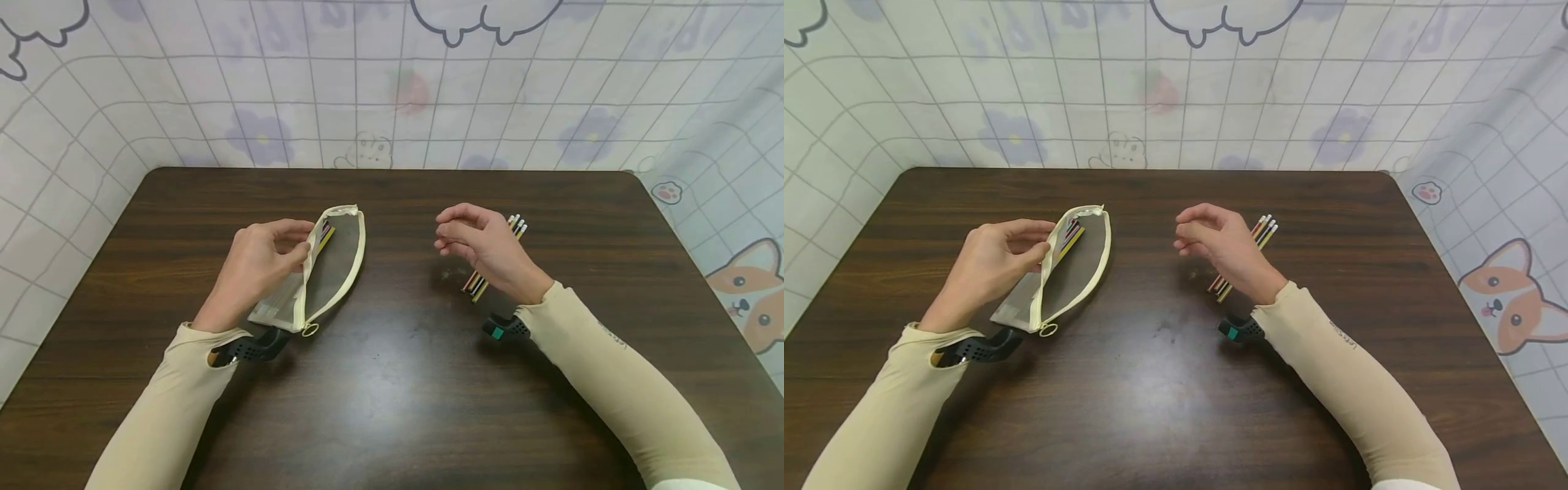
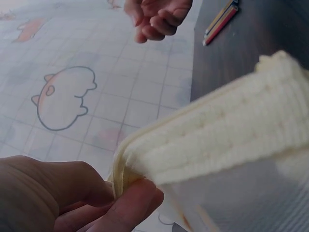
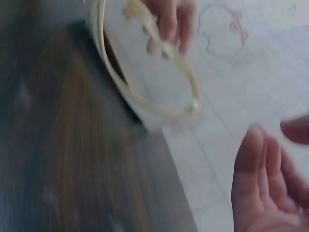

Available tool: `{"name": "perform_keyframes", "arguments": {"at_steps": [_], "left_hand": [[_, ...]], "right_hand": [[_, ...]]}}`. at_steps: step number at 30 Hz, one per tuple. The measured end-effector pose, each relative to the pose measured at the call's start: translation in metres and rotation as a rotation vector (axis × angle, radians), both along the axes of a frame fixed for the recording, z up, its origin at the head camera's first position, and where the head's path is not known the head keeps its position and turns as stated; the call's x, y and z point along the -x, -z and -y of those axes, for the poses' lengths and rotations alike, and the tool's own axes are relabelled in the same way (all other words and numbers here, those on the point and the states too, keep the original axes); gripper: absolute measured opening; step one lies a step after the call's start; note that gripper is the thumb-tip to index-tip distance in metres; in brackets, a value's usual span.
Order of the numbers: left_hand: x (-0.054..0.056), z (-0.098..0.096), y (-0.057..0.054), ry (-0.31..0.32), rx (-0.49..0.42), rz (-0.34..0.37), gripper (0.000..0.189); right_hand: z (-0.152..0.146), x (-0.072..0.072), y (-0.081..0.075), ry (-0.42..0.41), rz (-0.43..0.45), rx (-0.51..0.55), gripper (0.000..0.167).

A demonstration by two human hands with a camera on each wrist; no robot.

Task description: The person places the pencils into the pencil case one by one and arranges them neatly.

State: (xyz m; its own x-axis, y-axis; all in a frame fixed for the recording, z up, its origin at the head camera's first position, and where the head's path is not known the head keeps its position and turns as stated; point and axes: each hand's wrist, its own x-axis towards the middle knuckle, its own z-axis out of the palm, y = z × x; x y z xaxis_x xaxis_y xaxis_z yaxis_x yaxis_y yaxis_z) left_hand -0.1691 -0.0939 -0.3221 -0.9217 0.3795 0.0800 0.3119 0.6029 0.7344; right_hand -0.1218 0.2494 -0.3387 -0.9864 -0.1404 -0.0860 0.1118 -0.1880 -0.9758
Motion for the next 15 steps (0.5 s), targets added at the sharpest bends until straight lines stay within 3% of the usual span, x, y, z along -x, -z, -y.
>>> {"name": "perform_keyframes", "arguments": {"at_steps": [9, 12, 15], "left_hand": [[0.003, 0.002, 0.001, -0.011, -0.005, 0.024, 0.033], [0.003, 0.002, 0.002, -0.009, -0.003, 0.031, 0.033], [0.003, 0.002, 0.002, -0.007, -0.003, 0.030, 0.032]], "right_hand": [[-0.067, -0.004, 0.011, -0.098, -0.065, -0.108, 0.018], [-0.086, -0.005, 0.014, -0.103, -0.068, -0.202, 0.020], [-0.101, -0.004, 0.015, -0.110, -0.081, -0.375, 0.025]]}}
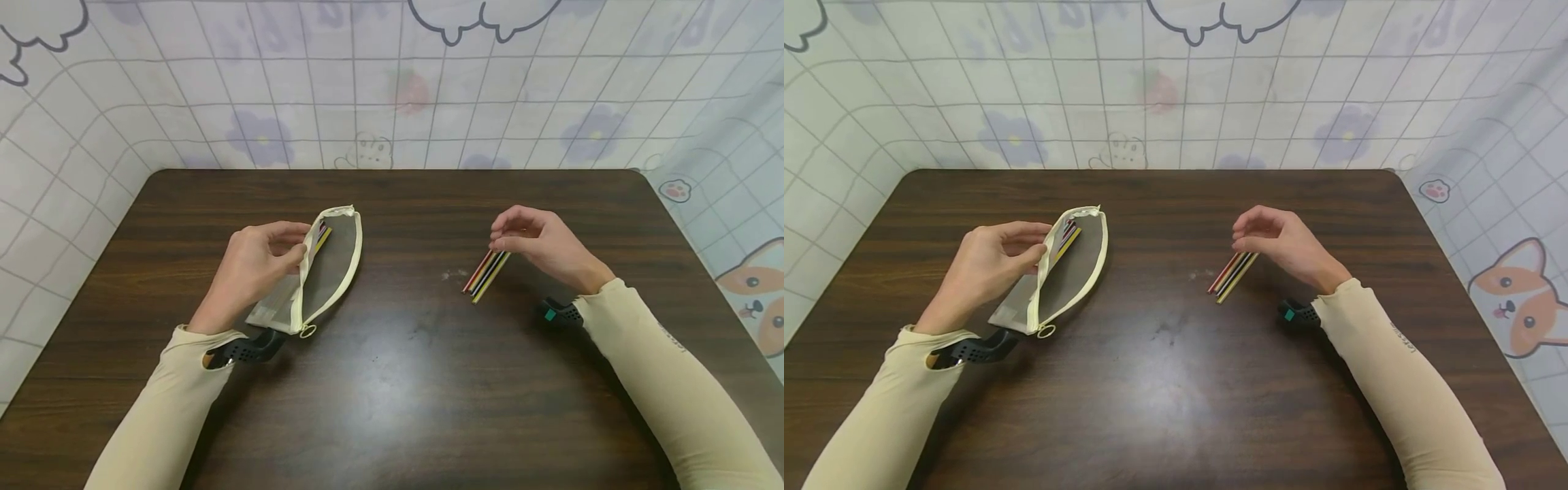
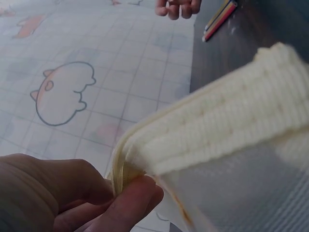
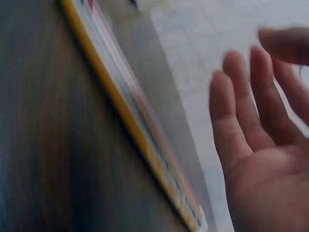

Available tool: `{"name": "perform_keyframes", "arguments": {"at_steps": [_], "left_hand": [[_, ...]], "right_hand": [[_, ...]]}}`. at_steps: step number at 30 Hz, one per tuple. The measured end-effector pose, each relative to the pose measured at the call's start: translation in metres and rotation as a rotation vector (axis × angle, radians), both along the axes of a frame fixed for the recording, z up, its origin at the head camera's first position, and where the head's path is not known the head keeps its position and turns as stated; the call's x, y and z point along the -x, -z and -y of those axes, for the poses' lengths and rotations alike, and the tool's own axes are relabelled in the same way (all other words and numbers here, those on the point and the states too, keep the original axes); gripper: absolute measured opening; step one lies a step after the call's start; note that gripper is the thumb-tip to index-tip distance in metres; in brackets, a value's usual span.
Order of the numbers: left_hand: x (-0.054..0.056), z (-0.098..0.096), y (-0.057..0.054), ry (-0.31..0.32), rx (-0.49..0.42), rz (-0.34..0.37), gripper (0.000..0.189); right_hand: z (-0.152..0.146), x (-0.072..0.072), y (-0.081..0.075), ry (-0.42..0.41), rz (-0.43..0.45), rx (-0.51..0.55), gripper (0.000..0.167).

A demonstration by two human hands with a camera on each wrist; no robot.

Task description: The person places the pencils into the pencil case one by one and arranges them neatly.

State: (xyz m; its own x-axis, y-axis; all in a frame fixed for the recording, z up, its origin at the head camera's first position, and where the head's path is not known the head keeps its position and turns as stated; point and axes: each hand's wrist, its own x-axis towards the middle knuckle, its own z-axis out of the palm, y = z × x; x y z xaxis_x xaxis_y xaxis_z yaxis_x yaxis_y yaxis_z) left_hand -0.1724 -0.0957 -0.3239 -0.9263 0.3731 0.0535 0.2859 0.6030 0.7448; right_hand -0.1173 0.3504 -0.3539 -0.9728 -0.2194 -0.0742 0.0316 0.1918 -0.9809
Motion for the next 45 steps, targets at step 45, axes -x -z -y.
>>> {"name": "perform_keyframes", "arguments": {"at_steps": [45], "left_hand": [[-0.001, -0.001, 0.002, 0.002, 0.000, 0.005, 0.033]], "right_hand": [[-0.039, 0.023, 0.019, -0.247, -0.078, -0.359, 0.016]]}}
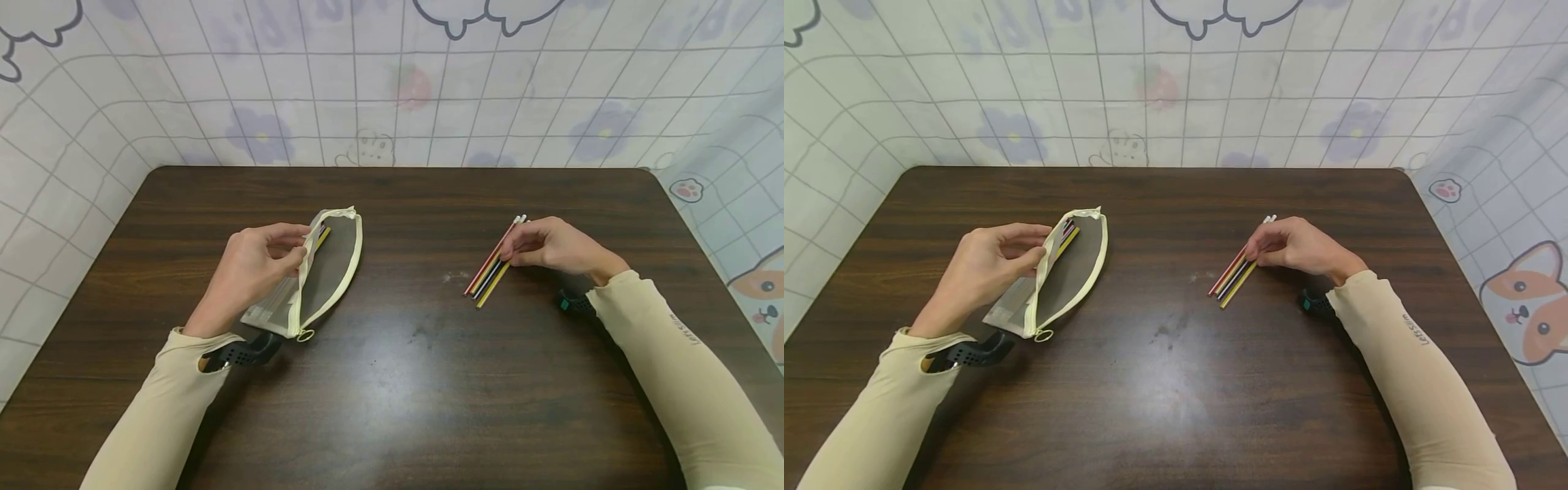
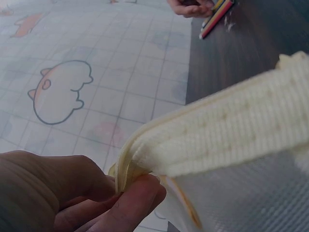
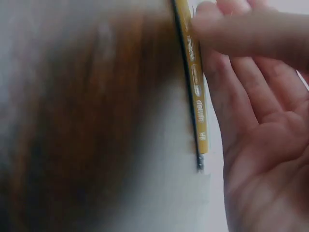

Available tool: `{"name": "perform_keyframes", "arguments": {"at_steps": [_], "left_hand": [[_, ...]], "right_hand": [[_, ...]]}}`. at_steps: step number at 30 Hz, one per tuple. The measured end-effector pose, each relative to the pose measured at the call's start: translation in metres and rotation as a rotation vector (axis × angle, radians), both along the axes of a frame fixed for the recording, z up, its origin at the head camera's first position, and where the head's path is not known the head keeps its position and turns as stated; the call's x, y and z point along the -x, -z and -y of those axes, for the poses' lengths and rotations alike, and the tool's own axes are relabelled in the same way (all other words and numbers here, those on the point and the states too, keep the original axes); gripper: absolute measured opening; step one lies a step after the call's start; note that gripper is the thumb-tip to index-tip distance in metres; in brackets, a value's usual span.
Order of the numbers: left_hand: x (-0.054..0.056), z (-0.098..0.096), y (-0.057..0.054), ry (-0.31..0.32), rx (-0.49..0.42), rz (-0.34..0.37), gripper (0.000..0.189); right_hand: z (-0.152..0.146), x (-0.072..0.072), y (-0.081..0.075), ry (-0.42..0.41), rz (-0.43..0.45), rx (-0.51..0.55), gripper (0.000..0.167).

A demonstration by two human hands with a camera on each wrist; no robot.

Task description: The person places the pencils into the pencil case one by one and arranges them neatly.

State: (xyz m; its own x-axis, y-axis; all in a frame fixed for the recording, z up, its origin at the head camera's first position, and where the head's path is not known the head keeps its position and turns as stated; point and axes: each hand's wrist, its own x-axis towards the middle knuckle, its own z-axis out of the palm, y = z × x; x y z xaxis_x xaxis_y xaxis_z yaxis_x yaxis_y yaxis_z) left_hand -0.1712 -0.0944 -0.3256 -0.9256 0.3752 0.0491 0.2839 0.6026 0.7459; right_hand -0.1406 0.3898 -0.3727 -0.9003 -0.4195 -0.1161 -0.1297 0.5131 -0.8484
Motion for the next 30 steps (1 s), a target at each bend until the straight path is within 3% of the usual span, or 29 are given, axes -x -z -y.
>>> {"name": "perform_keyframes", "arguments": {"at_steps": [8, 13, 25, 30], "left_hand": [[0.000, 0.001, -0.001, -0.002, 0.008, -0.004, 0.033], [0.001, 0.001, 0.000, -0.001, 0.006, -0.006, 0.033], [0.001, 0.002, -0.001, -0.004, 0.016, -0.015, 0.033], [0.002, 0.002, -0.002, -0.002, 0.008, -0.009, 0.032]], "right_hand": [[0.002, 0.001, -0.008, -0.075, 0.076, -0.076, 0.018], [0.002, 0.000, -0.010, -0.100, 0.073, -0.141, 0.015], [0.003, -0.015, -0.024, -0.165, 0.187, -0.241, 0.017], [0.004, -0.019, -0.027, -0.187, 0.184, -0.247, 0.016]]}}
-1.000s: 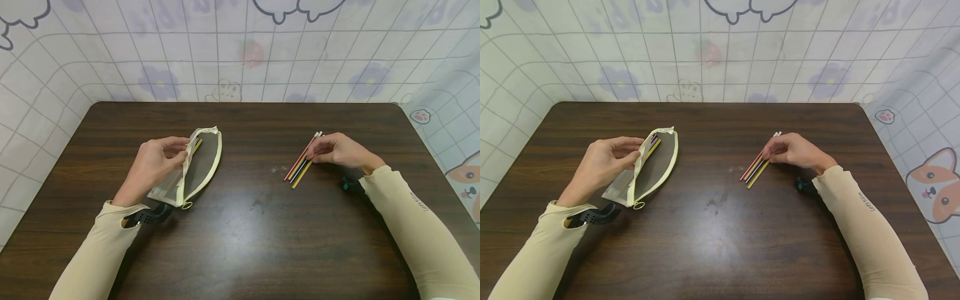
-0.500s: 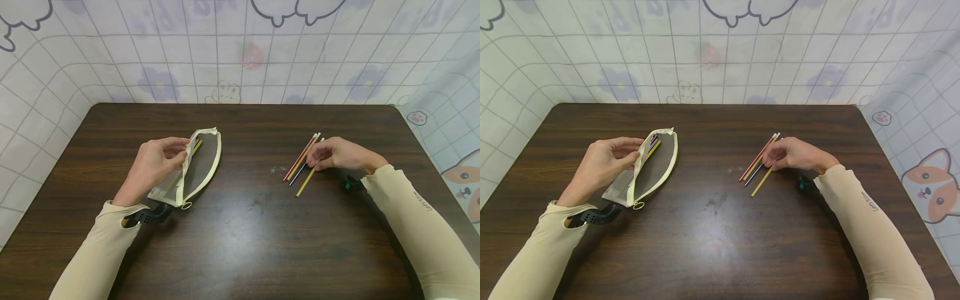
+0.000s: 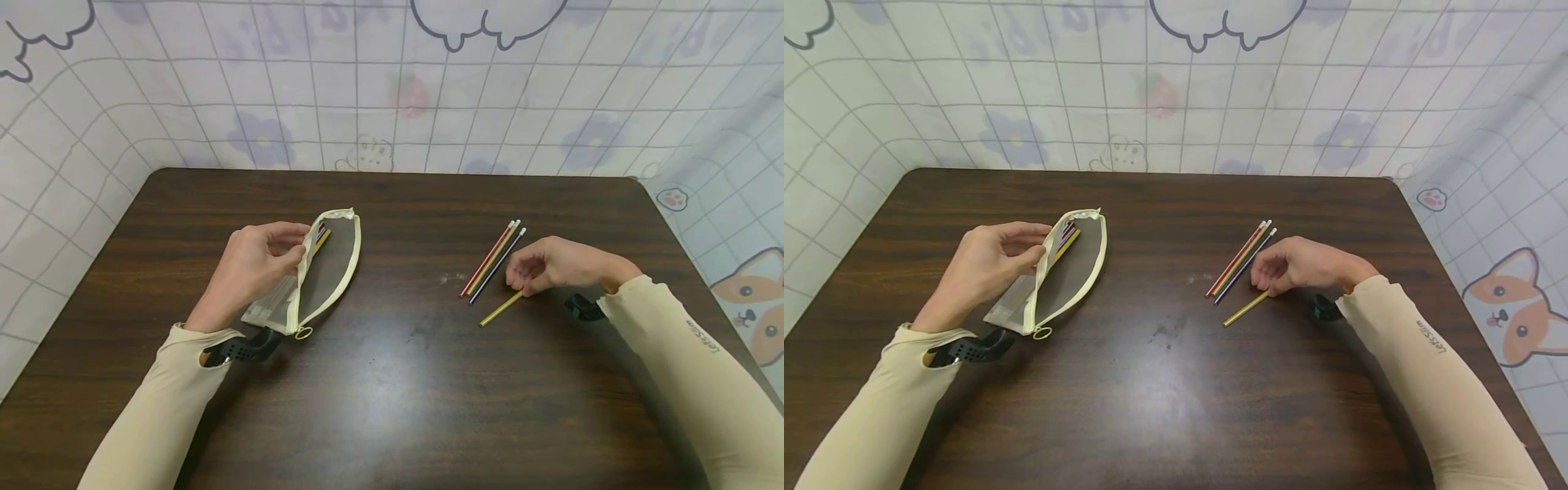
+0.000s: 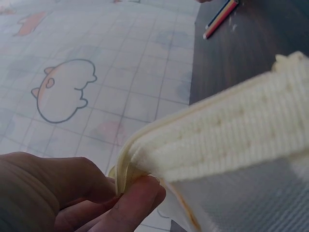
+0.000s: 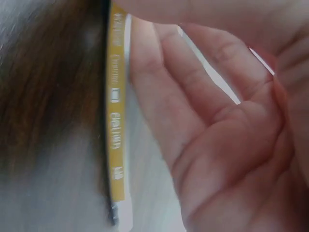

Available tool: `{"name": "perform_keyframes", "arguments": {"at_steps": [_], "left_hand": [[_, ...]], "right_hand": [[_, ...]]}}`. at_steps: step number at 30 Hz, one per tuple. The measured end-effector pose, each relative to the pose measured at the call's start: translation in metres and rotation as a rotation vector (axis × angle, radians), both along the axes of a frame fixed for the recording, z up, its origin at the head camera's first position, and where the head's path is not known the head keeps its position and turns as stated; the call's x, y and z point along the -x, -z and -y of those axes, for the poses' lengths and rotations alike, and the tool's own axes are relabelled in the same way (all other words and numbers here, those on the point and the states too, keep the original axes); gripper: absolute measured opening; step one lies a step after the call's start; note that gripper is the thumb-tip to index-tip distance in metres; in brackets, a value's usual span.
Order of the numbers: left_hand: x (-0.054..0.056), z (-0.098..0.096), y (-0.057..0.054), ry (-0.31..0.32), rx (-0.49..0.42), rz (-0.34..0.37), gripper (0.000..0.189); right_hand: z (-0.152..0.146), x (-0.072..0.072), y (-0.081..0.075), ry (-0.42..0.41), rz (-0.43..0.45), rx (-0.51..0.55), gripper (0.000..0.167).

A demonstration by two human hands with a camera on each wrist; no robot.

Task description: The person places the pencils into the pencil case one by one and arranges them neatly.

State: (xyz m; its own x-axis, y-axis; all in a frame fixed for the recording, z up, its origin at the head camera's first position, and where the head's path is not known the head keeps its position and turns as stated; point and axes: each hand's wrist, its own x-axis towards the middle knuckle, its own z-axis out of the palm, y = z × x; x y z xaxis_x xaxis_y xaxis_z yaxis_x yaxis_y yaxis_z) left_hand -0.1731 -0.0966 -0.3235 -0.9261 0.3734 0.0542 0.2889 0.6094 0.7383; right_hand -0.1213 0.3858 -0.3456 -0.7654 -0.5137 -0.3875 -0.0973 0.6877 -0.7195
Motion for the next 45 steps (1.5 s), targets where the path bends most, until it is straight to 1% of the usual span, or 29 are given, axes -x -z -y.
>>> {"name": "perform_keyframes", "arguments": {"at_steps": [5, 10, 14, 21, 28, 32, 38, 42, 45], "left_hand": [[0.000, 0.000, 0.000, 0.000, -0.003, 0.005, 0.031], [0.000, 0.000, 0.000, 0.005, -0.009, 0.008, 0.032], [0.000, 0.000, -0.001, 0.003, -0.010, 0.005, 0.031], [-0.001, 0.001, -0.002, 0.002, -0.010, 0.002, 0.031], [0.000, 0.001, -0.003, 0.004, -0.003, -0.003, 0.031], [0.000, 0.001, -0.003, 0.000, 0.007, 0.002, 0.030], [-0.001, 0.002, -0.003, 0.002, 0.000, 0.005, 0.031], [-0.001, 0.001, -0.002, 0.007, -0.005, 0.000, 0.031], [-0.001, 0.001, -0.002, 0.006, 0.002, -0.009, 0.031]], "right_hand": [[0.001, -0.001, 0.003, -0.016, -0.039, -0.018, 0.019], [0.002, -0.003, 0.006, 0.014, -0.037, -0.054, 0.021], [0.001, -0.005, 0.006, 0.015, -0.052, -0.058, 0.021], [0.001, -0.007, 0.004, 0.016, -0.036, -0.036, 0.019], [0.002, -0.013, 0.004, 0.011, -0.037, -0.021, 0.019], [0.005, -0.017, 0.003, -0.002, -0.032, -0.006, 0.024], [0.015, -0.023, 0.001, 0.002, -0.040, -0.015, 0.031], [0.023, -0.027, 0.002, -0.012, -0.061, 0.005, 0.028], [0.028, -0.030, 0.002, -0.017, -0.078, 0.054, 0.024]]}}
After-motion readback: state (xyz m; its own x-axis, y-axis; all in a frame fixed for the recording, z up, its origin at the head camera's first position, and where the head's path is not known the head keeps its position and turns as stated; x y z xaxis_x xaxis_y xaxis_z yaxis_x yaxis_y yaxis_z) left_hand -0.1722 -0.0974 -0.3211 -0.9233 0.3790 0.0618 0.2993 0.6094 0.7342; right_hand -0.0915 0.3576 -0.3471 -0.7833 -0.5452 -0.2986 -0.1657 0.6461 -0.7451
